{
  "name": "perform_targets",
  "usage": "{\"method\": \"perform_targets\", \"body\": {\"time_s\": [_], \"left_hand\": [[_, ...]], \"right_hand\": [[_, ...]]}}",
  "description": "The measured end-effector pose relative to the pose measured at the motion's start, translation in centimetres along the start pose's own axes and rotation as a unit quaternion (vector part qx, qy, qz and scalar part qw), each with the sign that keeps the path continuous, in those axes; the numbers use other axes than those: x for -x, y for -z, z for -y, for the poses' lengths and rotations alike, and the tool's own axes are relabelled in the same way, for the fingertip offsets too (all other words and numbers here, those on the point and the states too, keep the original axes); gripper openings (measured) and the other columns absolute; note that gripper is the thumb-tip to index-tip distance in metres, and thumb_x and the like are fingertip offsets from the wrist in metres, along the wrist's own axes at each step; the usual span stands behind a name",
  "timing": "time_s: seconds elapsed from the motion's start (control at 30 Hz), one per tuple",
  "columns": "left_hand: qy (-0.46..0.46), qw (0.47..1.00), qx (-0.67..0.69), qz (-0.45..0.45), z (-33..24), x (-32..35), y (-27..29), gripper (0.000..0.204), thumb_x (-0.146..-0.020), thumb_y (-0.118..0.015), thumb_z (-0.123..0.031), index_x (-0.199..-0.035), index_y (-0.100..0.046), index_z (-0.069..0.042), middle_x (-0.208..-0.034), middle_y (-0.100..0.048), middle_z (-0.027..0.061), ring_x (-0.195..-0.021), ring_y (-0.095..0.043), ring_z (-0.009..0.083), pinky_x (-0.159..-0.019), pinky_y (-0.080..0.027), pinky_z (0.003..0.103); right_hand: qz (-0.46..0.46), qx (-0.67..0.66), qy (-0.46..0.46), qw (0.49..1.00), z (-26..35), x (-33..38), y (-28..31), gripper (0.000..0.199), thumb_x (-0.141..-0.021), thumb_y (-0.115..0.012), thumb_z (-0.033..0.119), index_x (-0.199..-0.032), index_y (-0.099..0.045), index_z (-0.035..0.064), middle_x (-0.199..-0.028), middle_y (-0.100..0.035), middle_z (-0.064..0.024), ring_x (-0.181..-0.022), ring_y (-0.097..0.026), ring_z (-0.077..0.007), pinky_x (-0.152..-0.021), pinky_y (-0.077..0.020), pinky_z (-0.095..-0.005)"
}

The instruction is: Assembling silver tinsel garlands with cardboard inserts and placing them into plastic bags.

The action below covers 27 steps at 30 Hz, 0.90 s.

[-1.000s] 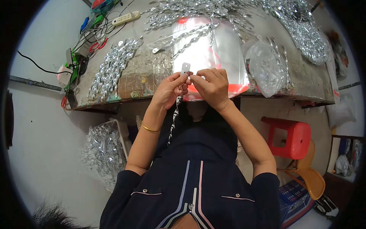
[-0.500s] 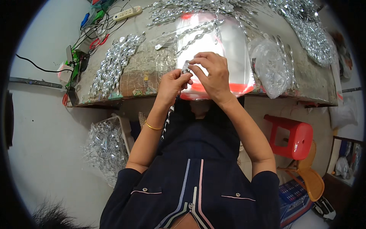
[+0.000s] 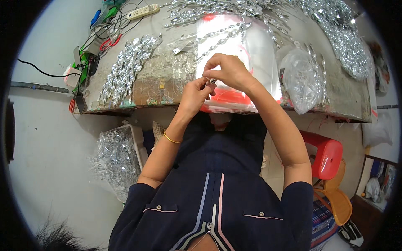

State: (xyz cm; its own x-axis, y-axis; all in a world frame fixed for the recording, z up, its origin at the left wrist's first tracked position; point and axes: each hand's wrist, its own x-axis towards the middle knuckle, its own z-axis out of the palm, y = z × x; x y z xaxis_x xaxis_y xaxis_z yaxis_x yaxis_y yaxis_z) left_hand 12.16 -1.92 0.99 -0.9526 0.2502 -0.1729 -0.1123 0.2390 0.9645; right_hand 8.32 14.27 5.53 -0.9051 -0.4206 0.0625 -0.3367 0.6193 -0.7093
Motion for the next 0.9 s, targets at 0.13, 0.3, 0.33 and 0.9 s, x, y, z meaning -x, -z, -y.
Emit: {"method": "perform_targets", "body": {"time_s": [0.13, 0.3, 0.33, 0.9], "left_hand": [[0.017, 0.998, 0.048, 0.034, 0.4, -0.5, 0.5, 0.017, -0.086, -0.062, -0.014, -0.076, -0.062, 0.0, -0.067, -0.062, 0.0023, -0.057, -0.049, 0.0055, -0.054, -0.04, 0.022], [0.036, 0.994, 0.103, 0.029, 0.6, -0.7, 1.3, 0.017, -0.086, -0.062, -0.014, -0.075, -0.061, -0.001, -0.068, -0.062, 0.0033, -0.059, -0.05, 0.0057, -0.055, -0.04, 0.021], [0.034, 0.995, 0.092, 0.021, 0.6, -0.7, 1.5, 0.016, -0.086, -0.062, -0.014, -0.076, -0.061, -0.001, -0.068, -0.062, 0.0032, -0.059, -0.05, 0.0056, -0.056, -0.04, 0.021], [-0.001, 0.998, 0.067, -0.011, 0.6, 1.5, -0.2, 0.02, -0.088, -0.06, -0.016, -0.073, -0.06, -0.002, -0.066, -0.062, 0.0014, -0.057, -0.05, 0.0044, -0.053, -0.04, 0.021]], "right_hand": [[-0.097, -0.238, -0.065, 0.964, -1.8, 0.2, -0.6, 0.02, -0.086, -0.062, 0.017, -0.09, -0.067, -0.0013, -0.088, -0.065, -0.0045, -0.082, -0.059, -0.0123, -0.077, -0.0463, -0.0287], [-0.249, -0.253, -0.11, 0.928, -0.6, 3.9, -1.3, 0.021, -0.092, -0.056, 0.017, -0.093, -0.065, -0.0025, -0.081, -0.062, -0.0026, -0.077, -0.056, -0.0084, -0.07, -0.0428, -0.0228], [-0.236, -0.268, -0.132, 0.925, 0.3, 4.7, -2.1, 0.021, -0.092, -0.057, 0.017, -0.092, -0.065, -0.0019, -0.08, -0.062, -0.0017, -0.076, -0.054, -0.0076, -0.068, -0.0418, -0.0222], [-0.272, -0.525, -0.257, 0.764, 0.2, 5.5, -7.9, 0.022, -0.084, -0.069, 0.017, -0.098, -0.067, -0.0006, -0.079, -0.061, 0.0009, -0.066, -0.047, -0.0045, -0.063, -0.0395, -0.0182]]}}
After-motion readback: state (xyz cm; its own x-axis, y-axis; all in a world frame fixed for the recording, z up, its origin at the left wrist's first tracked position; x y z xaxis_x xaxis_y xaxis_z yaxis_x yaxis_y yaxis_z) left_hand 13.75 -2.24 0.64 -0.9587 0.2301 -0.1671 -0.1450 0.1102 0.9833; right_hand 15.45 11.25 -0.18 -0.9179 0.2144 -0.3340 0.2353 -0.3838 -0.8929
